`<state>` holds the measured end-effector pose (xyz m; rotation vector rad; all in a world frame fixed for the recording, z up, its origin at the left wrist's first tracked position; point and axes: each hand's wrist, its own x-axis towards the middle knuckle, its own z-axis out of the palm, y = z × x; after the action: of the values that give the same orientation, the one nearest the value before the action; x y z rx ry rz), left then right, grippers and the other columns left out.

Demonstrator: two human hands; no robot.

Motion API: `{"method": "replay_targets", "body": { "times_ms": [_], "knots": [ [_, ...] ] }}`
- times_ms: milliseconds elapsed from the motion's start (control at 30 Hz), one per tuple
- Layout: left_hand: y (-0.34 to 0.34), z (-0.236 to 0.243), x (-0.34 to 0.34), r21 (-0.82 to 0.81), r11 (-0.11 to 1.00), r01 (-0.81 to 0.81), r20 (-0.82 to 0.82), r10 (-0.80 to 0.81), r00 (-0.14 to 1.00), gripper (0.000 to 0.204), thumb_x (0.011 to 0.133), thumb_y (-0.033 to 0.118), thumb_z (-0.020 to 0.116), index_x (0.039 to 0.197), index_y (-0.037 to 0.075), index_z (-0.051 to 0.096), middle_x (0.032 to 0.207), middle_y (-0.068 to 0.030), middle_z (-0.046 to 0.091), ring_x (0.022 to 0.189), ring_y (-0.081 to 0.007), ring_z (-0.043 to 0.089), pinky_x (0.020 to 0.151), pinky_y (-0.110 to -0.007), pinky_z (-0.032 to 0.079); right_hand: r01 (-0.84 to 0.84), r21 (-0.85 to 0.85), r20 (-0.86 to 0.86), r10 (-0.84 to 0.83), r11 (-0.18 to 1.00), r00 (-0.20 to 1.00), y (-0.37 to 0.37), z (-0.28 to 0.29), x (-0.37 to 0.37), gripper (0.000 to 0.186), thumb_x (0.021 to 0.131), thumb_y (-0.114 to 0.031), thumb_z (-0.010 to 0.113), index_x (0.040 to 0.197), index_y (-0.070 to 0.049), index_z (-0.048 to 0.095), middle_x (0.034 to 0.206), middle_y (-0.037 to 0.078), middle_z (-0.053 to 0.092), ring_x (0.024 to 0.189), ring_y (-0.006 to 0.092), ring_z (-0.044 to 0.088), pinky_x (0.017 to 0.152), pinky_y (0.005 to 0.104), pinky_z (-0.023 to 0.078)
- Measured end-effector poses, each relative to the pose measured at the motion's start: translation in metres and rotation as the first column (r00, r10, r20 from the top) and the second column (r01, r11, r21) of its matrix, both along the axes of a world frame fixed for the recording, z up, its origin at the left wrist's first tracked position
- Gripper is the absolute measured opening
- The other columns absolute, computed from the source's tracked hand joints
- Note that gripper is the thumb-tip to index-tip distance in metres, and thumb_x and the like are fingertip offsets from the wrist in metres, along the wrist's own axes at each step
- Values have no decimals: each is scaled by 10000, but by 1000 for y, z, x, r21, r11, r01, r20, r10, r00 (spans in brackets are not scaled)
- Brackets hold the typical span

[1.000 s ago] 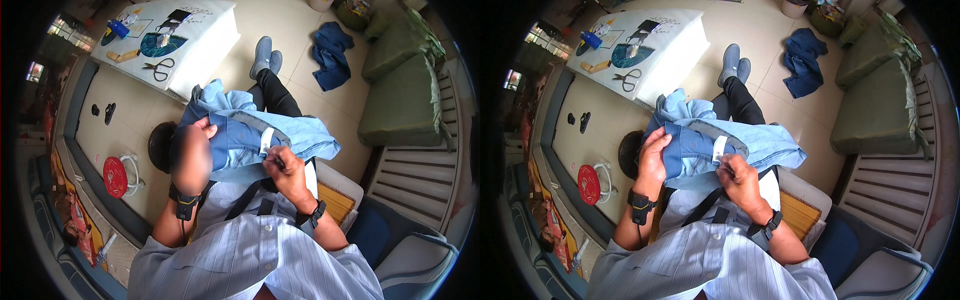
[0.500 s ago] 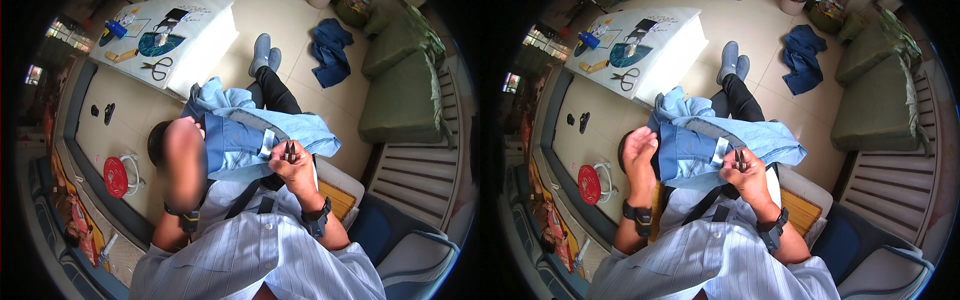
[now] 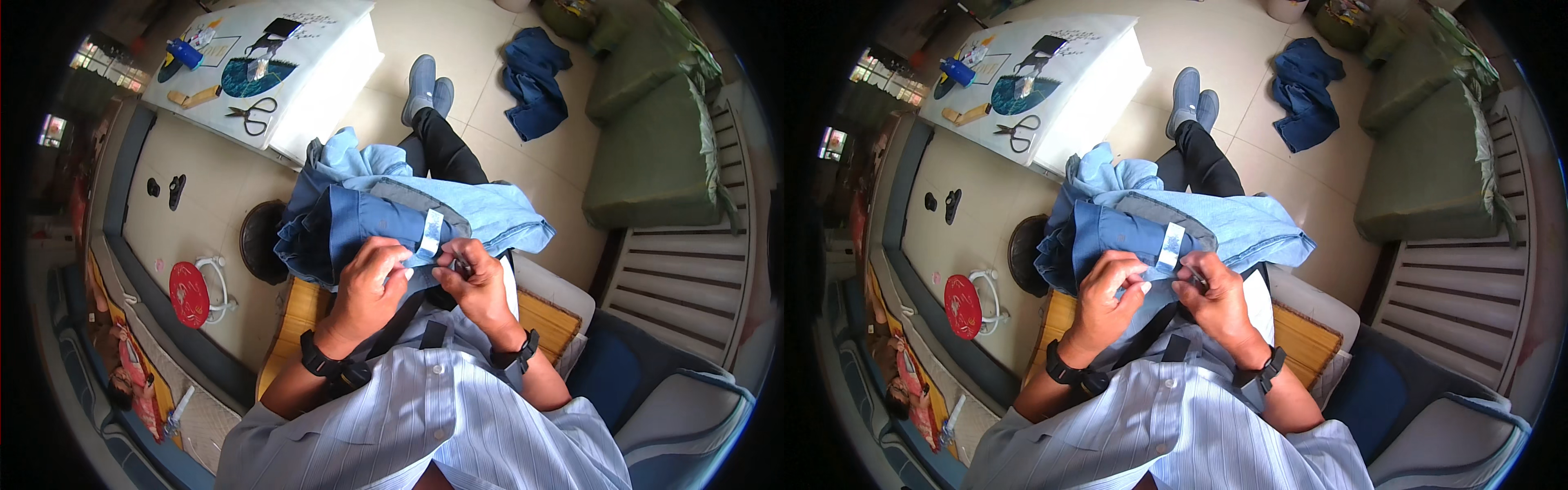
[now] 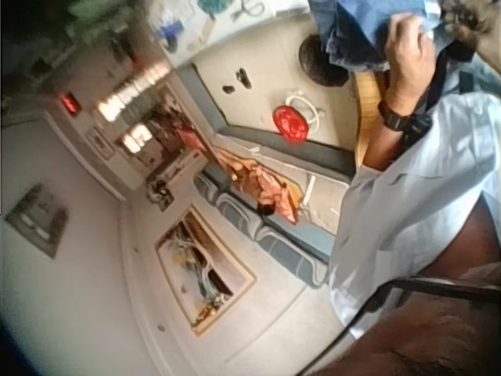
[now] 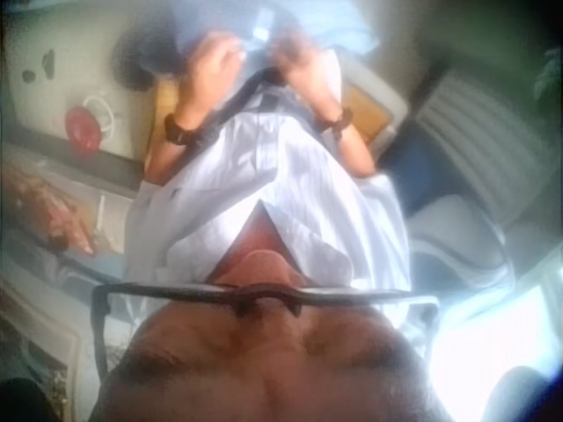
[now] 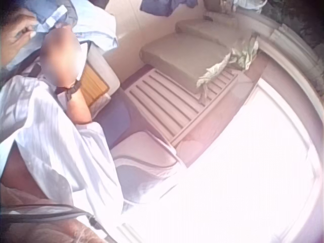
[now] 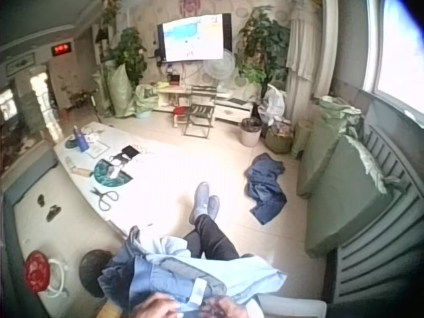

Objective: The person inspects a pair of light blue jeans, removes a tag with scissors, and then uses a seam ripper to remove stitches from the waistband and leg hem. The person repeatedly inspects the garment after each action.

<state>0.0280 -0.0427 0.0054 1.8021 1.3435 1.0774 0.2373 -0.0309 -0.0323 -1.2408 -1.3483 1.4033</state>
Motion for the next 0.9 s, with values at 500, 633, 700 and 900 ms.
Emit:
{"method": "replay_targets", "body": {
  "times_ms": [500,633,700,900],
  "knots": [
    [7,-15,3,50,999,11,-25,-10,1000,242,847,-92,704,1067,6,683,1013,-148,664,820,-296,684,716,-371,556,25,-16,-38,-26,1000,999,2,-4,-19,291,871,58,741,1116,-40,618,880,-15,625,768,49,549,684,233,485],
    [11,-21,6,57,998,31,-77,-26,997,230,842,-84,703,1054,2,689,982,-156,659,838,-339,691,715,-401,559,33,-71,-75,-38,997,996,2,4,-24,269,866,61,741,1086,-45,629,883,-30,620,765,39,537,687,227,477],
    [13,-23,7,61,997,39,-101,-33,994,225,843,-84,700,1051,2,690,973,-155,658,840,-343,694,715,-407,561,22,-66,-86,-28,998,996,3,4,-26,259,864,63,741,1074,-41,631,878,-32,619,767,37,536,687,223,475],
    [16,-23,10,89,996,25,-104,-15,995,155,875,-59,668,1014,10,671,935,-139,651,817,-354,688,695,-435,559,-8,-92,-123,-3,996,992,6,0,-21,192,900,16,749,1054,-20,640,870,-36,624,767,36,529,666,220,455]
  ]
}}
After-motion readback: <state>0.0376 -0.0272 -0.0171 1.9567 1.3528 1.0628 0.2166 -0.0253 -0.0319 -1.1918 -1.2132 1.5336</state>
